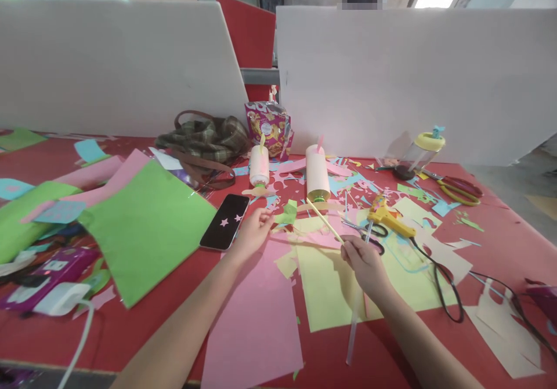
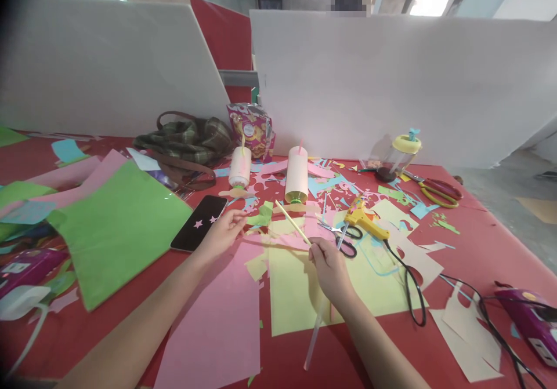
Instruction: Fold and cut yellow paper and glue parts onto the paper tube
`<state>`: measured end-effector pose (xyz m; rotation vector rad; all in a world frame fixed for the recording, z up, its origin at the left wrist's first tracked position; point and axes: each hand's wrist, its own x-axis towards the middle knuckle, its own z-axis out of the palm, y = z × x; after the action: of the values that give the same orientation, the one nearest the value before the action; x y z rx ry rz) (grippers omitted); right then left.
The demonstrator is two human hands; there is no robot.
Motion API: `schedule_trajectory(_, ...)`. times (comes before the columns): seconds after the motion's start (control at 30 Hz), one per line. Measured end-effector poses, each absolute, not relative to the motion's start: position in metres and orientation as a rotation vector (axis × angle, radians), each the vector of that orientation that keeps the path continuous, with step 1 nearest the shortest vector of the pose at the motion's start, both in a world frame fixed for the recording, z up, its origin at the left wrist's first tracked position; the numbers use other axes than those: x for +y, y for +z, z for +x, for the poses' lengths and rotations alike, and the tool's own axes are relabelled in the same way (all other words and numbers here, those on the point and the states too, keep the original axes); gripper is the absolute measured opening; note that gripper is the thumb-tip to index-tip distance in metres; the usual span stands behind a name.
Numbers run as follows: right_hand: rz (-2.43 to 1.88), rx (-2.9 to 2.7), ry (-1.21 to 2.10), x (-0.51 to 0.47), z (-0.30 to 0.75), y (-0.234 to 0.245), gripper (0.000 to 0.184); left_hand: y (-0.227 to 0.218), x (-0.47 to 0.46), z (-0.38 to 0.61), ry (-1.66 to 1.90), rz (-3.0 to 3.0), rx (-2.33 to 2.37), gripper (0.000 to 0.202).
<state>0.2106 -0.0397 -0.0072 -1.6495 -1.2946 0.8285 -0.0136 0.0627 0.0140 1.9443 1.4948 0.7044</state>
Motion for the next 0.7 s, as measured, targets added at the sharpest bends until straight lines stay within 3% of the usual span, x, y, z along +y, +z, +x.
schedule_trajectory(0.17,-1.695,-1.363,0.787,-0.041,0.205,0.005,0.02,0.011,0.059,-0.012,0.93,2.066,1.588,0.026)
schedule_trajectory(0.27,-1.725,-1.393,0.756,-0.043,0.202,0.01,0.014,0.011,0.046,-0.008,1.061,2.426,1.382,0.028)
schedule_trajectory(0.4,-1.759,-1.403,0.779,-0.044,0.198,0.01,0.016,0.013,0.03,-0.004,0.789,2.767,0.986,0.025)
schedule_trajectory(0.53,-1.767,-1.438,0.799,-0.044,0.199,0.01,0.019,0.013,0.024,-0.005,0.567,2.799,0.896,0.021)
schedule_trajectory(0.7,-1.948,-1.664,0.38,-0.039,0.214,0.006,0.013,0.006,0.036,-0.012,0.768,2.783,1.117,0.021)
